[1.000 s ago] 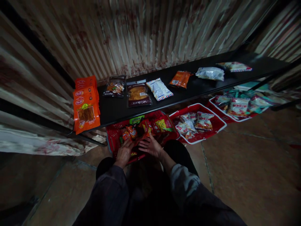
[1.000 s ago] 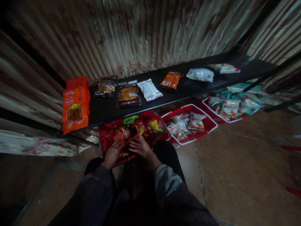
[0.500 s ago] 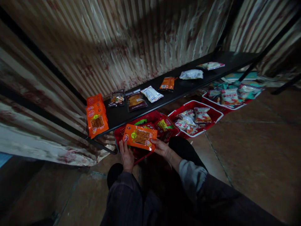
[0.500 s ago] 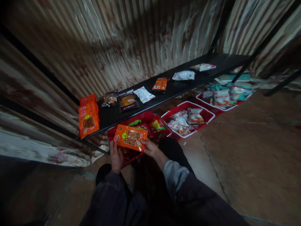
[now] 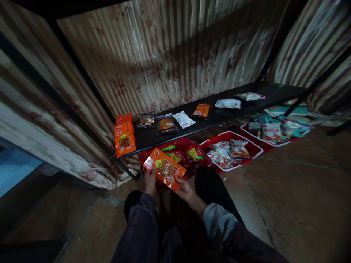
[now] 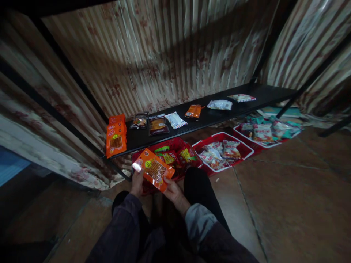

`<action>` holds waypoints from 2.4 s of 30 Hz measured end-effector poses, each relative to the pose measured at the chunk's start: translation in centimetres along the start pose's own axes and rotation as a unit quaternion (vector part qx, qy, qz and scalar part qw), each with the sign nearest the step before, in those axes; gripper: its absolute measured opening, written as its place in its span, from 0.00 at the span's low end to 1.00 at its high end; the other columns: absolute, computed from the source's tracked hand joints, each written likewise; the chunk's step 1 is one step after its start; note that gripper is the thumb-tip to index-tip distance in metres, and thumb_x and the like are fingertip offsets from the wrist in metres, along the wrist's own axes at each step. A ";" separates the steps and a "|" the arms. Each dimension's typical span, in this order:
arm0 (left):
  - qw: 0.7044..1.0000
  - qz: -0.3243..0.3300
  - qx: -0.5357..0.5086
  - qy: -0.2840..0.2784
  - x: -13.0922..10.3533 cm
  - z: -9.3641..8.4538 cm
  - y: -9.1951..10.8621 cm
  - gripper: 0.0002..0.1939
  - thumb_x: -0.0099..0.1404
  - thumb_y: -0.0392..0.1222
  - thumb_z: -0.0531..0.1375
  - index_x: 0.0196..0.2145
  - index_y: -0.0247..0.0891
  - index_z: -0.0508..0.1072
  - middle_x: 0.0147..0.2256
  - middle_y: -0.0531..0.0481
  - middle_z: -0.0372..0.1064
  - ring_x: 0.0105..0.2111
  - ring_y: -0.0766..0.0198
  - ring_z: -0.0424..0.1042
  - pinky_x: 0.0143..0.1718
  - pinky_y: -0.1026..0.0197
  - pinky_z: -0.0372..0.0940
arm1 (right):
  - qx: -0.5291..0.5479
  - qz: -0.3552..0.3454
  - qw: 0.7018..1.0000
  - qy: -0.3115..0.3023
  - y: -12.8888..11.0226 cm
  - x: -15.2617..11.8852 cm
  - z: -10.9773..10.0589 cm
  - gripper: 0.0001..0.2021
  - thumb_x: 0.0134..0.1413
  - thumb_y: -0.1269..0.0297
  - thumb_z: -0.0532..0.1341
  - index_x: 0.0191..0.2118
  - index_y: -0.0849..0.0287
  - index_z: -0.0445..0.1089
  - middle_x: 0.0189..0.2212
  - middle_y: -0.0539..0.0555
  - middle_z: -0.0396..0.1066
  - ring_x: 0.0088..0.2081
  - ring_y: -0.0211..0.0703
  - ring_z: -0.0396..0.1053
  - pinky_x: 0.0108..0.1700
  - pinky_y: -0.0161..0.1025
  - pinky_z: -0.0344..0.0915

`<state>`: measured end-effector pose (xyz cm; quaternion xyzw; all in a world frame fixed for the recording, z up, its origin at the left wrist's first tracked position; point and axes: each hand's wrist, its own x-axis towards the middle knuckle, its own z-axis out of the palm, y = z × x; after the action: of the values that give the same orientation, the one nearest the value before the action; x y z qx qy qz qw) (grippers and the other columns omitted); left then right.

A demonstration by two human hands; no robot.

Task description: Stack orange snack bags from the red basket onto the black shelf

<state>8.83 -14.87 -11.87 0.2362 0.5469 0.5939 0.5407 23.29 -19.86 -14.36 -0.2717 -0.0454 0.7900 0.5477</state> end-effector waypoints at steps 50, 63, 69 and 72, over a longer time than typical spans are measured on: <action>1.000 -0.025 -0.016 -0.007 -1.4 5.9 14.5 0.08 0.50 0.41 0.63 0.26 0.34 0.69 0.20 0.53 0.70 0.19 0.67 0.69 0.24 0.65 0.63 | -0.229 -0.071 0.968 0.069 -9.6 1.4 10.2 0.05 0.43 0.71 0.66 0.30 0.60 0.72 0.26 0.51 0.76 0.28 0.40 0.73 0.34 0.37 0.69; 0.995 -0.071 0.012 -0.071 -2.0 4.9 11.4 0.08 0.49 0.37 0.63 0.30 0.35 0.73 0.27 0.49 0.75 0.23 0.68 0.71 0.26 0.67 0.62 | -0.217 -0.072 0.968 0.100 -11.3 2.4 10.7 0.02 0.44 0.70 0.63 0.28 0.61 0.70 0.20 0.51 0.73 0.22 0.40 0.69 0.28 0.39 0.67; 0.995 -0.067 0.016 -0.076 -2.0 4.5 11.4 0.06 0.47 0.36 0.63 0.27 0.35 0.73 0.27 0.48 0.75 0.23 0.68 0.71 0.25 0.68 0.60 | -0.229 -0.065 0.964 0.118 -11.0 3.3 10.8 0.03 0.45 0.69 0.63 0.29 0.61 0.70 0.19 0.50 0.72 0.21 0.39 0.68 0.28 0.37 0.67; 0.996 -0.053 0.015 -0.070 -1.7 4.3 11.0 0.06 0.47 0.36 0.64 0.27 0.35 0.74 0.26 0.48 0.75 0.23 0.67 0.71 0.24 0.67 0.60 | -0.233 -0.054 0.965 0.110 -11.0 3.5 10.8 0.03 0.45 0.68 0.62 0.28 0.61 0.69 0.18 0.50 0.71 0.20 0.39 0.67 0.28 0.37 0.67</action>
<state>8.82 -12.68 -0.14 0.2561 0.5278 0.5385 0.6049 26.49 -9.93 -2.51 -0.4742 -0.1821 0.6921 0.5127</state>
